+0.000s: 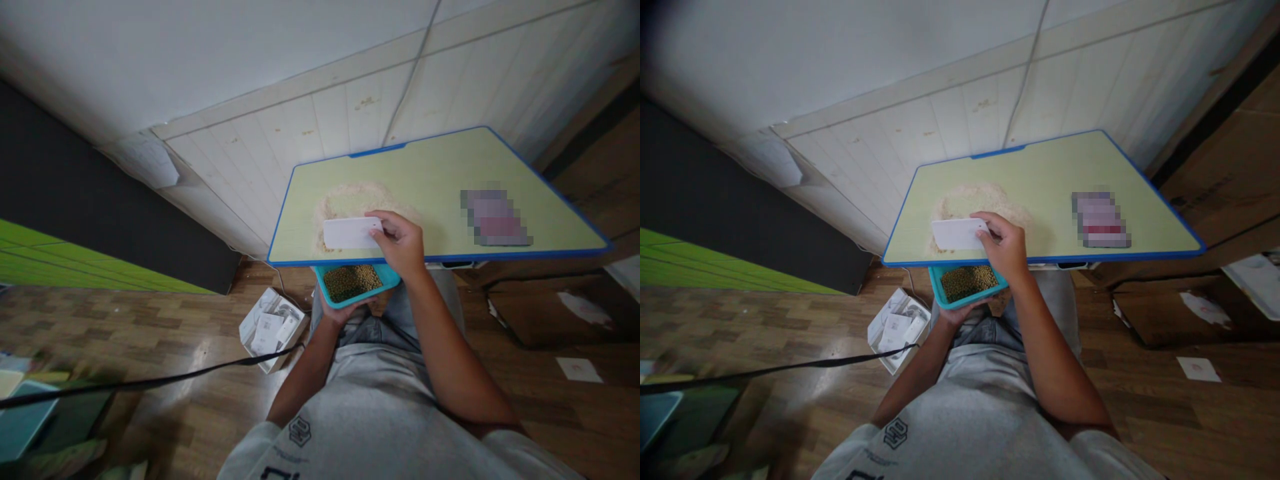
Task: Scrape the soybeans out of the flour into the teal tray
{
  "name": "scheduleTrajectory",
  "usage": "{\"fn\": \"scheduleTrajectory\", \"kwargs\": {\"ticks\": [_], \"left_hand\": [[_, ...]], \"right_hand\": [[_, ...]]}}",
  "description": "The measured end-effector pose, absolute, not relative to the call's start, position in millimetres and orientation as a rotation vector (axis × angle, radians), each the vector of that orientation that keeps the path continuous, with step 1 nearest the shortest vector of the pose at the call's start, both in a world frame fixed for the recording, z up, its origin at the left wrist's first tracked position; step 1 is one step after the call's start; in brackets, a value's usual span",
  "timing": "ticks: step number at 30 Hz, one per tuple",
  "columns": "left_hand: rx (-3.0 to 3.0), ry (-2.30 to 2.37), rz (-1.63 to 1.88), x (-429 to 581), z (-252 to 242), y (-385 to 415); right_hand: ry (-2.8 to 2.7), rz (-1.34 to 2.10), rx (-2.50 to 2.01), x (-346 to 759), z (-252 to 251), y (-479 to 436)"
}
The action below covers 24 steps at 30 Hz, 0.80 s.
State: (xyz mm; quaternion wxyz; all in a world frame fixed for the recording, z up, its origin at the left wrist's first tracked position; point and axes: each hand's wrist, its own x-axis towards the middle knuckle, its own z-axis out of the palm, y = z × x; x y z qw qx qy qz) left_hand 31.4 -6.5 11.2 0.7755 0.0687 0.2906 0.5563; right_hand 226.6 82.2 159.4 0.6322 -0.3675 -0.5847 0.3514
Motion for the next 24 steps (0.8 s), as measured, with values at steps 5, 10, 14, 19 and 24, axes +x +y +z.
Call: {"fn": "scheduleTrajectory", "kwargs": {"ticks": [5,10,14,19,24], "left_hand": [[0.112,0.594,1.205,31,13,-7],[0.146,0.63,1.198,31,20,-8],[0.137,0.65,1.191,32,24,-7],[0.156,0.631,1.21,32,26,-8],[0.174,0.592,1.194,30,24,-9]], "right_hand": [[-1.321,0.857,-0.844,227,159,81],[-1.332,0.863,-0.84,228,159,79],[-1.333,0.867,-0.839,231,161,76],[-1.327,0.884,-0.828,233,161,75],[-1.327,0.897,-0.798,234,157,75]]}}
